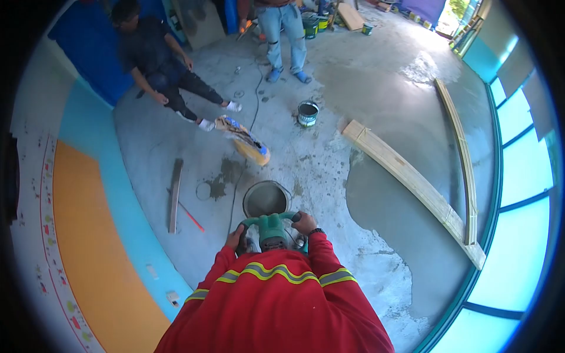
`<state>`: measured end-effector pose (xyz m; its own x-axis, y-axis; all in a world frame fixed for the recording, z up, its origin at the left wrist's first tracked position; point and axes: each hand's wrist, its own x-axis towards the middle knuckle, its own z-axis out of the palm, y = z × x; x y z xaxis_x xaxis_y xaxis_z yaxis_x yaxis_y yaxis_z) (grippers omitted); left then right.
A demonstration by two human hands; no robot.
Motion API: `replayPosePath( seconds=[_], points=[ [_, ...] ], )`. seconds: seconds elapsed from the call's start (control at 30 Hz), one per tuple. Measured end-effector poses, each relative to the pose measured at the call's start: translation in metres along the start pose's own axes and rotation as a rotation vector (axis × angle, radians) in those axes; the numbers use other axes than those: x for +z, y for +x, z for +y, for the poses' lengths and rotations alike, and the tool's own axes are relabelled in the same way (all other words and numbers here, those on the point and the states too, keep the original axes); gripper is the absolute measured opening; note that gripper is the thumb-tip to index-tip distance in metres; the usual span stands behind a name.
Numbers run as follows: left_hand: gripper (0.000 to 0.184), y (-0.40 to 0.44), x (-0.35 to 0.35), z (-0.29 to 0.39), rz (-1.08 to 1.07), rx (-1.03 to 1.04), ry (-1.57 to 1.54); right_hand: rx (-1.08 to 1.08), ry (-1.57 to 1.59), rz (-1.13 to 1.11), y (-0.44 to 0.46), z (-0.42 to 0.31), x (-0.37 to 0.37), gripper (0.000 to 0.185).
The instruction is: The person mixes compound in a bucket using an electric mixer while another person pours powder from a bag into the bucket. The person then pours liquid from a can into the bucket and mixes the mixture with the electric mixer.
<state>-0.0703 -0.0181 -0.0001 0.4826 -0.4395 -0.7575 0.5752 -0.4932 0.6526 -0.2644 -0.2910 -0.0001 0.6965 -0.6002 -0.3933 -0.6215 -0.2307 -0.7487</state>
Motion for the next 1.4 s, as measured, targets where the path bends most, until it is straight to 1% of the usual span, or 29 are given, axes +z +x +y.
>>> replayPosePath(
  seconds=[0.1,0.13,0.23,0.3,0.33,0.37,0.43,0.47,0.53,0.57,0.6,0.7,0.73,0.8,0.93,1.1,1.2,1.3,1.4],
  points=[
    [0.066,-0.017,-0.010,0.011,0.043,0.002,-0.025,-0.058,-0.047,-0.031,0.013,-0.009,0.013,0.043],
    [0.066,-0.016,-0.012,0.009,0.036,0.008,-0.046,-0.058,-0.095,-0.023,0.018,-0.012,0.019,0.042],
    [0.065,-0.018,-0.031,0.007,0.036,0.009,-0.096,-0.113,-0.106,0.017,0.023,-0.022,0.031,0.042],
    [0.065,-0.019,-0.034,0.008,0.050,0.009,-0.136,-0.081,-0.101,-0.028,0.022,-0.032,0.034,0.041],
    [0.063,-0.022,-0.037,0.010,0.077,-0.005,-0.108,-0.067,-0.103,-0.050,0.024,-0.040,0.033,0.041],
    [0.063,-0.023,-0.038,0.013,0.062,0.011,-0.133,-0.082,-0.112,-0.032,0.023,-0.046,0.033,0.041],
    [0.062,-0.021,-0.050,0.005,0.039,0.049,-0.177,-0.120,-0.122,0.003,0.025,-0.053,0.042,0.040],
    [0.064,-0.020,-0.054,0.001,0.065,0.054,-0.158,-0.100,-0.132,-0.009,0.026,-0.057,0.043,0.039],
    [0.065,0.011,-0.061,-0.032,0.063,0.071,-0.183,-0.116,-0.142,-0.010,0.024,-0.066,0.038,0.039],
    [0.066,0.024,-0.069,-0.037,0.064,0.079,-0.184,-0.122,-0.136,-0.009,0.023,-0.071,0.038,0.039],
    [0.067,0.011,-0.063,-0.025,0.067,0.127,-0.151,-0.118,-0.096,-0.020,0.020,-0.074,0.034,0.040],
    [0.065,0.007,-0.054,-0.012,0.041,0.129,-0.153,-0.117,-0.081,-0.008,0.009,-0.078,0.022,0.041],
    [0.062,-0.013,-0.045,0.009,0.018,0.092,-0.136,-0.069,-0.083,-0.003,0.019,-0.054,0.032,0.043],
    [0.061,-0.010,-0.043,0.019,-0.010,0.087,-0.097,-0.048,-0.070,0.005,0.015,-0.052,0.027,0.043],
    [0.060,-0.007,-0.044,0.029,-0.018,0.025,-0.066,-0.014,-0.073,0.008,0.013,-0.055,0.024,0.044],
    [0.060,-0.002,-0.044,0.034,-0.022,0.030,-0.052,-0.031,-0.096,0.045,0.015,-0.053,0.028,0.043],
    [0.059,-0.006,-0.043,0.040,-0.036,0.010,-0.058,-0.027,-0.123,0.032,0.015,-0.052,0.027,0.044],
    [0.058,-0.006,-0.038,0.044,-0.024,-0.006,-0.067,0.034,-0.102,-0.010,0.016,-0.050,0.025,0.047],
    [0.058,-0.004,-0.038,0.046,-0.038,-0.008,-0.078,-0.016,-0.093,0.038,0.021,-0.043,0.029,0.046]
  ],
)
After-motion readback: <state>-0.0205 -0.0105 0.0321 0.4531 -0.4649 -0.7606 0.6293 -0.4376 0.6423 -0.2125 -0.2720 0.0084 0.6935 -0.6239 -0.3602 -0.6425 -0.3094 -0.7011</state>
